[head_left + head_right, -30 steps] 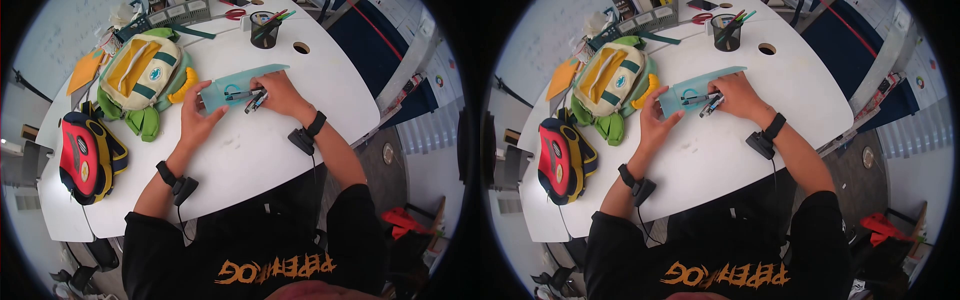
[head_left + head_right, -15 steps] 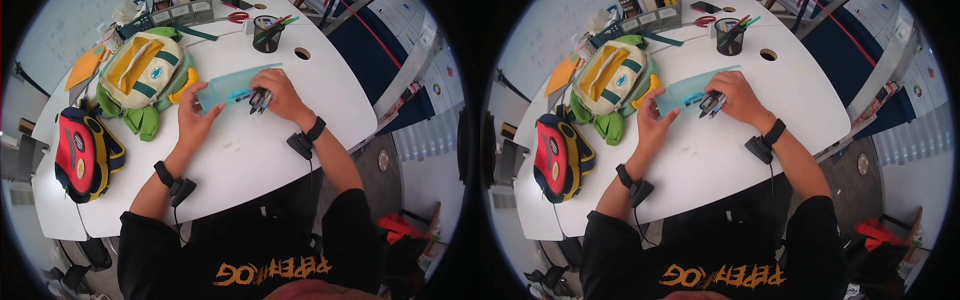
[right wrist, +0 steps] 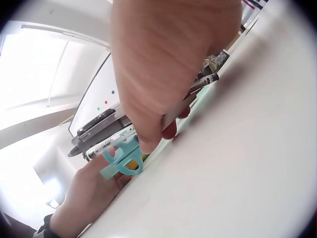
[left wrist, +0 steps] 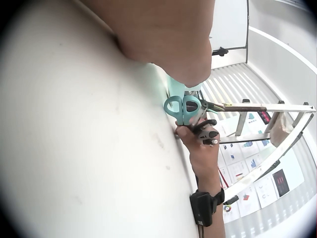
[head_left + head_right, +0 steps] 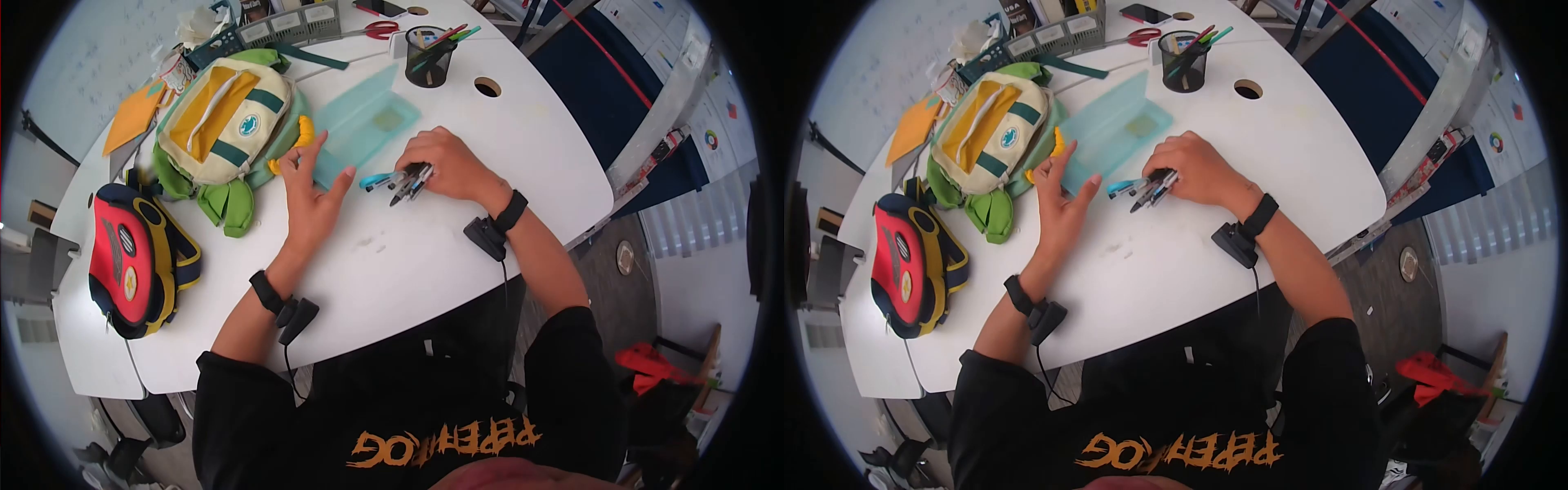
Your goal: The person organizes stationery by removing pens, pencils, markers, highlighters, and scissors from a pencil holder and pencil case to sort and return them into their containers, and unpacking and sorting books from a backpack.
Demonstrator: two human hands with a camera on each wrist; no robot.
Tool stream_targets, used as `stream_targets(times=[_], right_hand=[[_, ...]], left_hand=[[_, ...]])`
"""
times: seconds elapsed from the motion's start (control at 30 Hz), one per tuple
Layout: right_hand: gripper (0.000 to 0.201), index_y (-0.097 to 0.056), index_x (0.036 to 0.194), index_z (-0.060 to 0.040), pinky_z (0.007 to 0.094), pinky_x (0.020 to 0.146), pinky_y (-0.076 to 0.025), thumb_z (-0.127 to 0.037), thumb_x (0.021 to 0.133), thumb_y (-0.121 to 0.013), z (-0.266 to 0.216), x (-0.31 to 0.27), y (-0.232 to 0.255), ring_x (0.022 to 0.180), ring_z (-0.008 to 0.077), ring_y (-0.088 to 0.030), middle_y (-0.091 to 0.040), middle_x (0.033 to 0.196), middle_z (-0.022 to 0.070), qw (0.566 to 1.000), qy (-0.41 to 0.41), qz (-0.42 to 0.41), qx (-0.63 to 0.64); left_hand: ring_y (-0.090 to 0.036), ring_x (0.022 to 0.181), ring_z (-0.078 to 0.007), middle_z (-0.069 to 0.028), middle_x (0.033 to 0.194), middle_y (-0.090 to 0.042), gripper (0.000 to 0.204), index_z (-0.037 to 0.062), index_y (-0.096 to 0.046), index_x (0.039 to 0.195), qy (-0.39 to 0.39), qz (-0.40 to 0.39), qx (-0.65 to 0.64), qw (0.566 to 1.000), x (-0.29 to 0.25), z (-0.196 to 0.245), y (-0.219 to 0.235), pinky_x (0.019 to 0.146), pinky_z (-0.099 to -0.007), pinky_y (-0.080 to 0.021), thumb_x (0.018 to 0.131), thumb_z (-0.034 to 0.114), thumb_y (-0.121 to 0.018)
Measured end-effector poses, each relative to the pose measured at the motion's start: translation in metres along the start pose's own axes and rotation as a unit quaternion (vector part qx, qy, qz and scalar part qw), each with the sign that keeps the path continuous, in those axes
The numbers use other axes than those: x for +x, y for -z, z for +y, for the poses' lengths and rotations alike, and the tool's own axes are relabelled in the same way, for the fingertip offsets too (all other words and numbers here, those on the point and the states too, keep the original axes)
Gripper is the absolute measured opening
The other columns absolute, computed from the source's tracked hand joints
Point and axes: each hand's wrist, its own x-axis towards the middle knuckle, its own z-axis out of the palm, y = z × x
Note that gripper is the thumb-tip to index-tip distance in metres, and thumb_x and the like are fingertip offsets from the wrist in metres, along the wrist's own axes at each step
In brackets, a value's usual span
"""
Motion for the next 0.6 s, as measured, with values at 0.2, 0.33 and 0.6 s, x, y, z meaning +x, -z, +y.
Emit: stream_targets(times=[0.2, 0.33, 0.6], right_hand=[[0.031, -0.077, 0.102, -0.0178, 0.0372, 0.095, -0.045, -0.003, 0.075, -0.08, 0.005, -0.003, 0.004, 0.101, 0.0211, -0.066, -0.072, 0.099, -0.0019, 0.999, -0.034, 0.031, -0.017], [0.027, -0.078, 0.102, -0.0168, 0.0381, 0.098, -0.046, -0.015, 0.077, -0.087, 0.006, 0.0, 0.005, 0.102, 0.0223, -0.067, -0.073, 0.101, -0.0025, 0.997, -0.055, 0.053, 0.006], [0.043, -0.08, 0.105, -0.0119, 0.0374, 0.093, -0.052, -0.03, 0.07, -0.096, 0.005, -0.001, 0.013, 0.098, 0.0236, -0.07, -0.075, 0.104, 0.0027, 0.995, -0.051, 0.078, 0.03]], left_hand=[[-0.045, 0.122, -0.0284, -0.0162, 0.133, -0.043, 0.08, 0.0075, -0.05, 0.158, 0.068, -0.012, -0.02, 0.997, 0.001, 0.013, 0.005, 0.108, -0.0354, -0.042, 0.088, 0.023, -0.087], [-0.045, 0.125, -0.0292, -0.0169, 0.133, -0.043, 0.08, 0.0079, -0.049, 0.158, 0.067, -0.003, -0.008, 0.998, -0.001, 0.002, 0.003, 0.109, -0.0363, -0.042, 0.089, 0.023, -0.086], [-0.048, 0.123, -0.0234, -0.0103, 0.13, -0.051, 0.073, 0.0112, -0.052, 0.157, -0.005, 0.054, 0.042, 0.998, -0.002, -0.001, -0.002, 0.102, -0.0343, -0.044, 0.093, 0.027, -0.084]])
